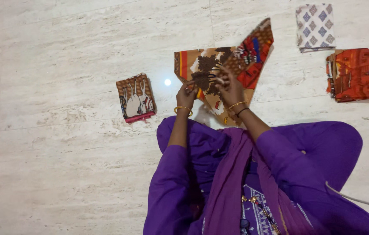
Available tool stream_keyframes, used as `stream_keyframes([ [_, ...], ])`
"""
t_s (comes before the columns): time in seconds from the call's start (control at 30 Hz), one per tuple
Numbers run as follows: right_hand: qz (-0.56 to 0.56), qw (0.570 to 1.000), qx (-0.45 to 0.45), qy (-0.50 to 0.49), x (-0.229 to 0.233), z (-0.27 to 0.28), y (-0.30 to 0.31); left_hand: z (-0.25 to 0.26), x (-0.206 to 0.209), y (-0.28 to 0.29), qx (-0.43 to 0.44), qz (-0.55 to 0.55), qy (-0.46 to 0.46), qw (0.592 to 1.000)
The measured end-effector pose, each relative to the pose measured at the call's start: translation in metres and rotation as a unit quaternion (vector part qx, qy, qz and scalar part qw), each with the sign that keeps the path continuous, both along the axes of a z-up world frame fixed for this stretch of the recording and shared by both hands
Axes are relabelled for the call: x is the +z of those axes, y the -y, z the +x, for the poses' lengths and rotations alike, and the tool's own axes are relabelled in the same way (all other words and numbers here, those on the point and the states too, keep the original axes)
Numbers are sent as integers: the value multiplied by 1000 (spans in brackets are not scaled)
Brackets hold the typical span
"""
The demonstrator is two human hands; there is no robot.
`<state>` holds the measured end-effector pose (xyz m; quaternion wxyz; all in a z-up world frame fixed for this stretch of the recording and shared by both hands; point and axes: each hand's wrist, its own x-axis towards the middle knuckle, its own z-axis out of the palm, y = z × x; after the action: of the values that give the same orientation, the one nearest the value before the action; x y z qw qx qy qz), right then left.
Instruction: The person sits on the floor and folds several patterned textile pieces one by one. They unfold each piece, smooth it out, fold it into a compact rectangle, and place it on a growing stack. The process is repeated for multiple items.
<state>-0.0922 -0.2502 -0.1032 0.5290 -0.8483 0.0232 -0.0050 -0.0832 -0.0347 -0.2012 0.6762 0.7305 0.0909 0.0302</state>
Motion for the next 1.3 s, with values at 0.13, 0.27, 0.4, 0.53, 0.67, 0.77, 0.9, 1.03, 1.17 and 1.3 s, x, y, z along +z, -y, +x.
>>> stream_keyframes([
  [0.13, 10, 993, 117, 30, 47, -25, -46, -2, -1, 0, -7, -79, -26, 996],
  [0.27, 30, 992, 120, 33, 60, -33, -54, 2, -11, -5, -7, -81, -46, 996],
  [0.4, 35, 986, 125, 102, 53, -29, -50, 5, -17, 1, -21, -93, -71, 993],
  [0.53, -3, 988, 126, 91, 41, -27, -51, 7, -13, 1, -25, -124, -90, 988],
  [0.67, 13, 982, 157, 101, 28, -30, -54, 5, -10, -3, -6, -172, -93, 981],
  [0.77, 89, 978, 164, 89, 18, -34, -54, 4, -11, -4, -14, -126, -91, 988],
  [0.9, 1, 983, 127, 131, 2, -46, -39, 2, -8, -1, -32, -118, -73, 990],
  [1.03, -123, 986, 109, 37, -26, -72, 5, 2, 2, -3, -22, -137, -66, 988],
  [1.17, -217, 972, 80, 35, -69, -94, 48, 3, 13, -4, -6, -181, -44, 982],
  [1.3, -161, 986, 46, -23, -85, -95, 77, 3, 24, -3, 6, -195, -28, 980],
])
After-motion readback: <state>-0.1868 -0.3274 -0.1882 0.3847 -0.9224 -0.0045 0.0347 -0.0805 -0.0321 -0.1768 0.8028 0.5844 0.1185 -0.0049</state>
